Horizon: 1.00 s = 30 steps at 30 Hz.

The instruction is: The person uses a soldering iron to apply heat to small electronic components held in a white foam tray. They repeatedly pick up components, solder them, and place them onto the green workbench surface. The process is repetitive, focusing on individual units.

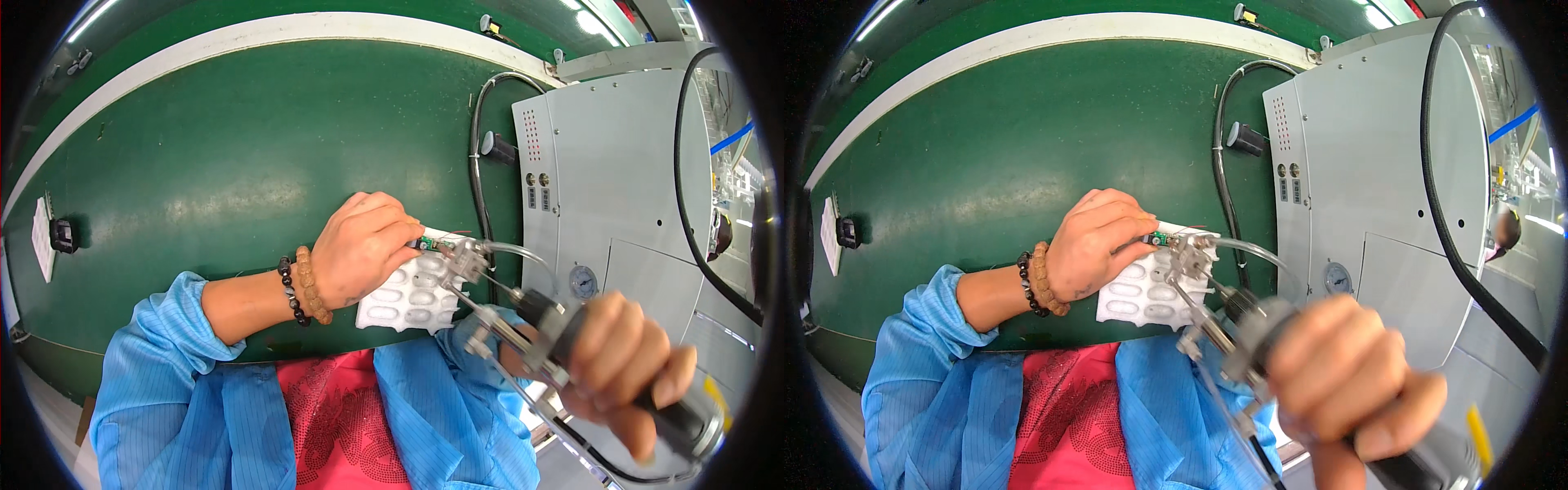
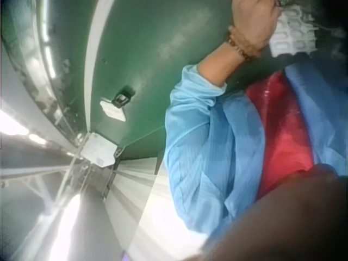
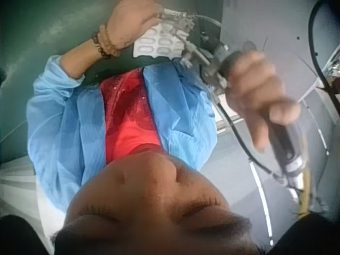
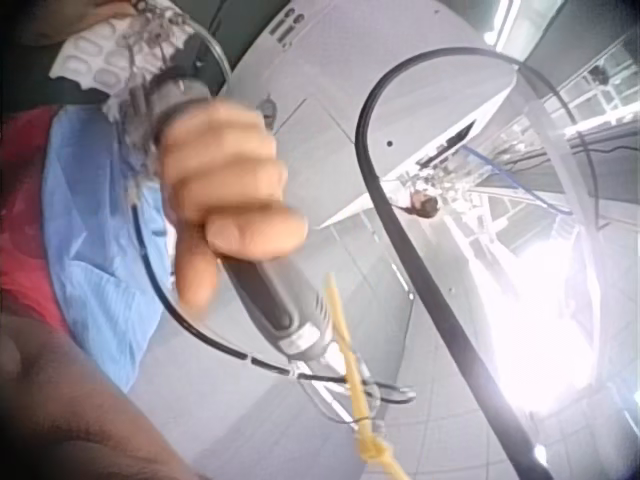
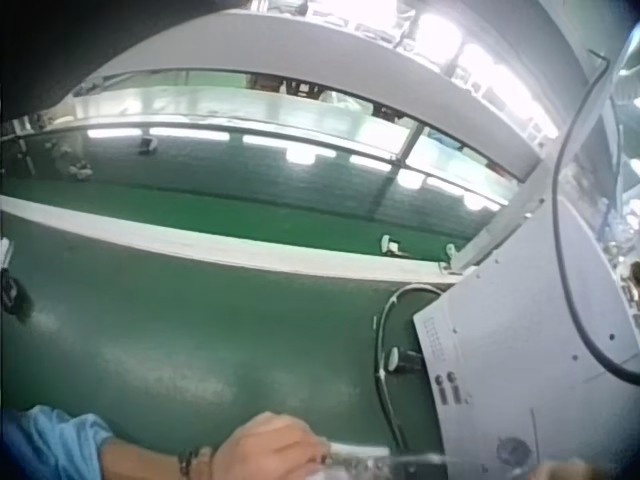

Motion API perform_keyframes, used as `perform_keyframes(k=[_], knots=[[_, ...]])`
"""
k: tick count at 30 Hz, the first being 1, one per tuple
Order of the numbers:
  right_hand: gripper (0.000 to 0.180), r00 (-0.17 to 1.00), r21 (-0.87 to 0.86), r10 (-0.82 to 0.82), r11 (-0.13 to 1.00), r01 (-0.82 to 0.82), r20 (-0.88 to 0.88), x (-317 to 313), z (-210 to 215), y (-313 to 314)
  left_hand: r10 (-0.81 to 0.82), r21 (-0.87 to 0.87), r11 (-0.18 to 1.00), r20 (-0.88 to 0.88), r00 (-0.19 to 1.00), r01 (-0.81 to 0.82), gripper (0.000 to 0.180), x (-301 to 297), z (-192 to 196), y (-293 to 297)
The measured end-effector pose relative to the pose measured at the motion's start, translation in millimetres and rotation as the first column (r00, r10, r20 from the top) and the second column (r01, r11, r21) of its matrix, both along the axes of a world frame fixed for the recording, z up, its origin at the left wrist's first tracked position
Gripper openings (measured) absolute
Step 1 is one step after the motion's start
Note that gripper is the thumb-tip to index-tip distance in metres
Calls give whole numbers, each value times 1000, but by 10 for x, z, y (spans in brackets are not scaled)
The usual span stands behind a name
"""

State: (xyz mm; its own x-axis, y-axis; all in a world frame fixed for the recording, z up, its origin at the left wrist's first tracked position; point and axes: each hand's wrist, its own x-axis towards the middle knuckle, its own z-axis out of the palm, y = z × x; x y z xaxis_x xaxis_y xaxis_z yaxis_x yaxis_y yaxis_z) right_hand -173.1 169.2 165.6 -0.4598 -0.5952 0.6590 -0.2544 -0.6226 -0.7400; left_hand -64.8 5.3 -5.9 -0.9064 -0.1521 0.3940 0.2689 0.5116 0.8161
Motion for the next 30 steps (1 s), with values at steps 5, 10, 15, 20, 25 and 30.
perform_keyframes(k=[5, 10, 15, 20, 25, 30], knots=[[41, 997, -95, -77, 993, 77, 3, 87, 25, 204, -2, -4, 1000, 47, 999, 2, 30, 26, 23, -10], [43, 997, -96, -72, 993, 69, -27, 79, 12, 238, -3, 90, 996, 29, 1000, 1, 26, 7, 130, -11], [43, 999, -122, -41, 992, 37, -31, 76, -23, 280, 5, 97, 995, 53, 999, -10, 24, 59, 205, -50], [43, 996, -102, -76, 992, 71, -39, 35, -9, 221, 63, 130, 988, 146, 987, -82, 24, -13, 373, -285], [42, 992, -95, -92, 992, 84, -84, 14, -21, 215, 387, -91, 922, 152, 910, -377, 26, -469, 348, -1172], [42, 991, -153, -124, 982, 115, -52, 39, -16, 148, 590, -539, 533, -315, 743, -652, 36, -1183, 226, -2080]])
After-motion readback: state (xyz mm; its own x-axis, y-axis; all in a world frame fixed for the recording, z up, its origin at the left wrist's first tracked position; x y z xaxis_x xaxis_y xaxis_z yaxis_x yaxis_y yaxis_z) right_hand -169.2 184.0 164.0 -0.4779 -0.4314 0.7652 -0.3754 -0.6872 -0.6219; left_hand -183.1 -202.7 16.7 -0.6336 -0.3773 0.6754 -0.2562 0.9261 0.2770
